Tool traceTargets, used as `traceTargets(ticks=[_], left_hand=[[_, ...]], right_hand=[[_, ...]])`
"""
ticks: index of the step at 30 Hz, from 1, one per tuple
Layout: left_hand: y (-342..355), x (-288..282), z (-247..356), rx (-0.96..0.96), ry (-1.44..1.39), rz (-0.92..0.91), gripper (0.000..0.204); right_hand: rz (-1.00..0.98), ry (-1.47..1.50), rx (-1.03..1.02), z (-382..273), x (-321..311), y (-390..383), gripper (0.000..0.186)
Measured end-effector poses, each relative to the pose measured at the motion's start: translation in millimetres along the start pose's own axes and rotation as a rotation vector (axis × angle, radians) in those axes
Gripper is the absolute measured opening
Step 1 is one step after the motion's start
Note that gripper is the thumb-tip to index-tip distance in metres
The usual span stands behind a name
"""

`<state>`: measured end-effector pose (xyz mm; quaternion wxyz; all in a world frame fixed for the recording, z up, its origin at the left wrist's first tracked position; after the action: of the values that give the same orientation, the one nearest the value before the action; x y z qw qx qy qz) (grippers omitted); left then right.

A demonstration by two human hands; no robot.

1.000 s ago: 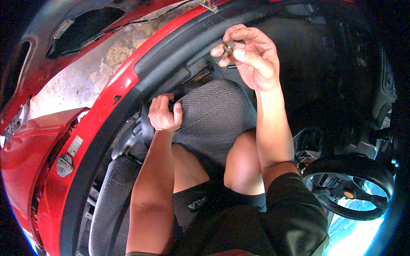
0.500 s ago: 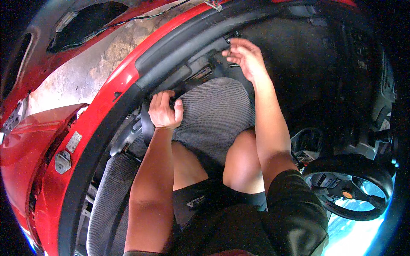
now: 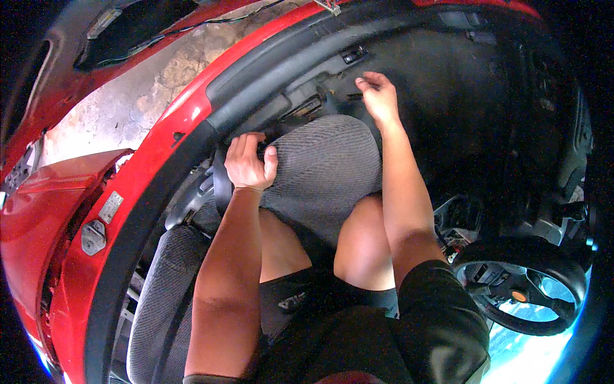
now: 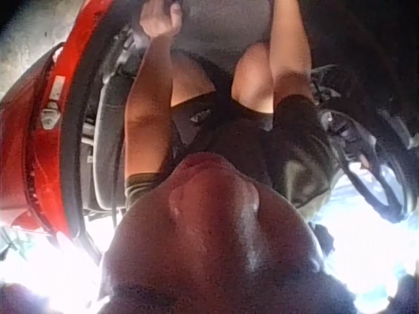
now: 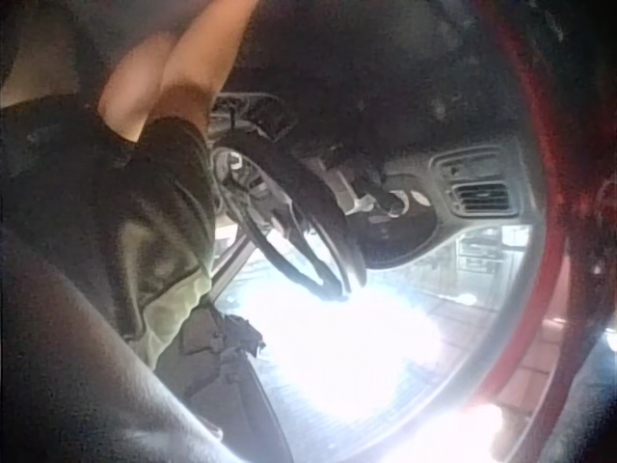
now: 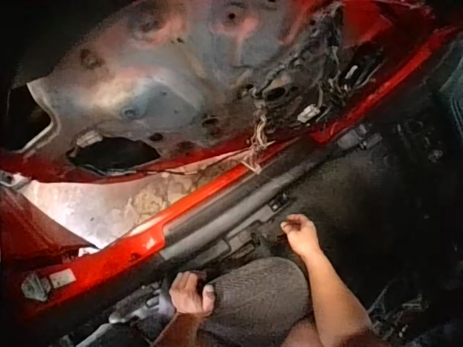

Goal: The person removes the front passenger seat from a red car. They use a socket wrench to loosen and remove the bolts securing the seat to the floor, then lift and pull the seat out of the vehicle.

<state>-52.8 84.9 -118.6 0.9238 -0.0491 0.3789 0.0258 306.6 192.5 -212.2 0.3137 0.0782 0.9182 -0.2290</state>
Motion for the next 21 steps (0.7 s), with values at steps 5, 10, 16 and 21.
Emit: traceTargets(ticks=[5, 10, 16, 21], left_hand=[[1, -1, 0, -0.011, 0.006, 0.000, 0.034], [1, 3, 3, 0.009, -0.013, 0.005, 0.033], [-2, -1, 0, -0.011, 0.015, -0.010, 0.033], [0, 2, 2, -0.013, 0.009, -0.011, 0.038]], right_hand=[[0.272, -0.499, 0.136, 69, -62, 1, 0.067], [0.033, -0.598, 0.405, 148, -59, -19, 0.071], [0.228, -0.619, -0.157, 52, -31, 12, 0.048], [-0.298, -0.562, -0.095, 26, 55, 46, 0.048]])
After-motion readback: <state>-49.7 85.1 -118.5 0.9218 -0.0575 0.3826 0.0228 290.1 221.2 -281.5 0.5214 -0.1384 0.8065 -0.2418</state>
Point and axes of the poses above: each hand's wrist, its own y-axis towards the middle knuckle, its own x-axis out of the palm, z = x × y, the point moved 8 cm from there along y, towards the middle knuckle, and after that the axes turned 7 degrees about -x, right-handed, at the moved point
